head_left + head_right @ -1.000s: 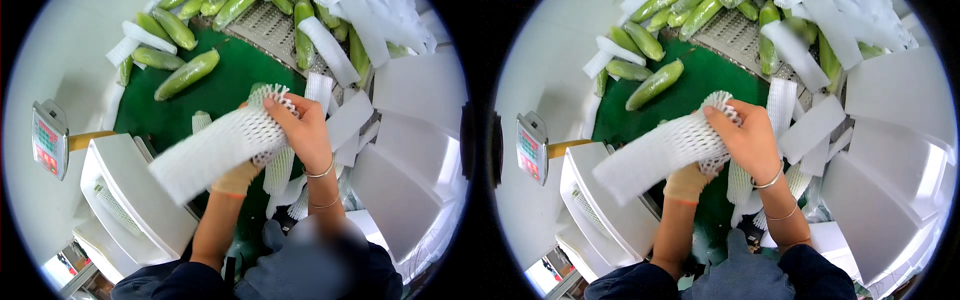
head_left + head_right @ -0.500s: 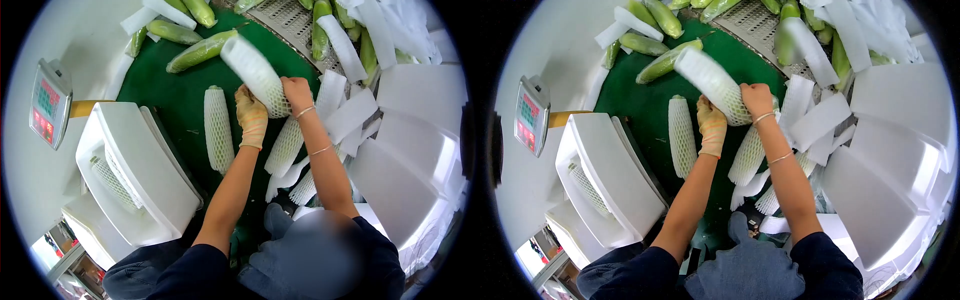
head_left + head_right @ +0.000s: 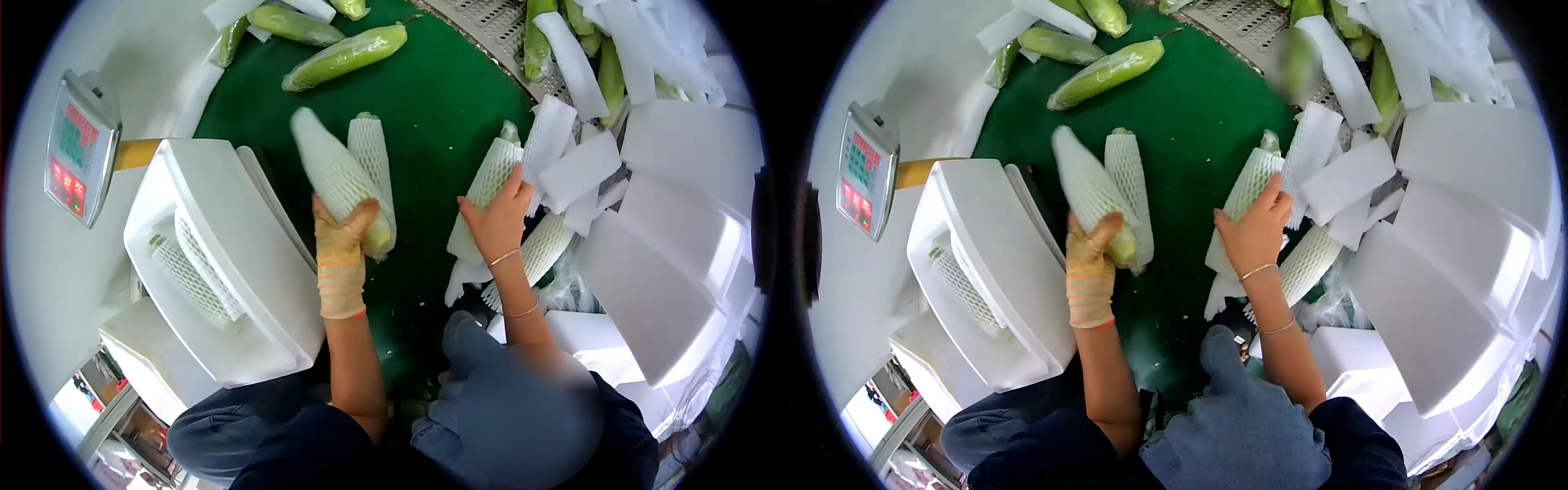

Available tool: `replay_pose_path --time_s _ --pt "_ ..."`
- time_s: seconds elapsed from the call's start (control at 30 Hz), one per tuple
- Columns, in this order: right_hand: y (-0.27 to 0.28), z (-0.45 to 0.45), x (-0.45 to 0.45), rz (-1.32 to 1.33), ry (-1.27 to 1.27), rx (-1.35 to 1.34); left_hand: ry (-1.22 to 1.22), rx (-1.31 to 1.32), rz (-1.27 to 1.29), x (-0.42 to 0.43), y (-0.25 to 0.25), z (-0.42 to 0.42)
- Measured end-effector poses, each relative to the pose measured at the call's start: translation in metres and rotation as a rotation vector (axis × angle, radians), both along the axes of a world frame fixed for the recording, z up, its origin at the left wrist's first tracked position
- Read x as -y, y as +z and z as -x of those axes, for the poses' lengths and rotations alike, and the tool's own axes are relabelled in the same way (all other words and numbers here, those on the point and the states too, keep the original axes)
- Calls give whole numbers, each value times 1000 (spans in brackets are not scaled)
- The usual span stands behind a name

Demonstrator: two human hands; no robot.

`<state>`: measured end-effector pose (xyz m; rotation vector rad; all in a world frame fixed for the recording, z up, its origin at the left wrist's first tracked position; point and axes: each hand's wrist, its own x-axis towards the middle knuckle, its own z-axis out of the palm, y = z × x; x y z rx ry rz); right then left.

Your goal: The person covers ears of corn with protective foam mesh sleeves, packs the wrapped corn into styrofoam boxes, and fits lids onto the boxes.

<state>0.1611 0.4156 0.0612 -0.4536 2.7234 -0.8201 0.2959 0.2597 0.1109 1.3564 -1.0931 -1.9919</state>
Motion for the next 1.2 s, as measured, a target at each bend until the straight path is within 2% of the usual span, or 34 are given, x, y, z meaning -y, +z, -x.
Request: replay_pose_path --time_s 0.07,0.1,0.17,0.2,0.23,0.3,0.33,0.37,0.4,0.43,0.5,0.53,0.57,0.6,0.63,0.67,0.73,0.77,0.8,0.83,0.87,0.9,0.97,1.03,1.07,1.13,1.17,1.2 --pt "-20 -1 -6 -52 -70 -77 -9 -127 -199 -3 6 -9" --pt "-25 3 -7 -45 -65 -76 39 -169 -225 -9 19 -8" --pt "-33 8 -9 4 -52 -41 -16 -104 -119 -19 22 -11" --pt "-23 12 -2 -43 -77 89 93 -138 -196 -23 21 -10" --pt "-24 13 -1 -25 -78 97 192 -176 -267 -23 21 -7" --pt "-30 23 -10 -51 3 1 125 -180 -256 -17 6 -11" --pt "-19 28 -7 -46 -6 -6 56 11 -105 -18 -6 -12" --pt "-3 34 -8 74 3 67 -16 204 48 -20 -21 -16" --pt "15 40 -6 195 16 131 -98 277 76 -20 -47 -23" --pt "32 43 1 272 30 221 -147 189 146 -26 -59 -23" --pt "12 51 7 407 97 538 -405 384 480 -29 -74 -30" --pt "-13 51 8 500 104 645 -679 676 564 -21 -70 -26" --pt "-13 51 5 503 128 642 -597 508 528 -19 -68 -20" --pt "-11 48 1 595 56 885 -512 350 492 -20 -65 -10" --pt "-10 48 3 678 -4 1132 -545 613 618 -19 -80 3" --pt "-13 45 1 695 1 1171 -581 644 579 -10 -65 12" --pt "2 25 7 733 57 1194 -534 82 20 13 -100 15" --pt "22 14 4 751 81 1168 -462 -173 -200 6 -51 6" --pt "32 3 -6 767 51 1074 -418 -243 -87 -1 -27 -2" --pt "43 -5 -10 793 20 978 -309 -176 131 -11 -28 -6" --pt "63 -11 -11 867 85 964 -393 36 297 -10 9 -21" --pt "89 -16 -15 929 135 955 -398 -6 228 -12 41 -37" --pt "158 -39 3 1031 210 930 -305 -306 270 -21 132 -84" --pt "222 -73 43 1017 417 969 -203 -177 586 -20 165 -126" --pt "237 -87 65 947 500 1044 -179 -49 593 -5 182 -149" --pt "242 -132 121 961 719 963 -1 -105 345 30 198 -195" --pt "224 -151 155 987 762 988 -18 -161 339 49 201 -210" --pt "211 -163 186 851 745 1030 59 -117 354 71 180 -223"
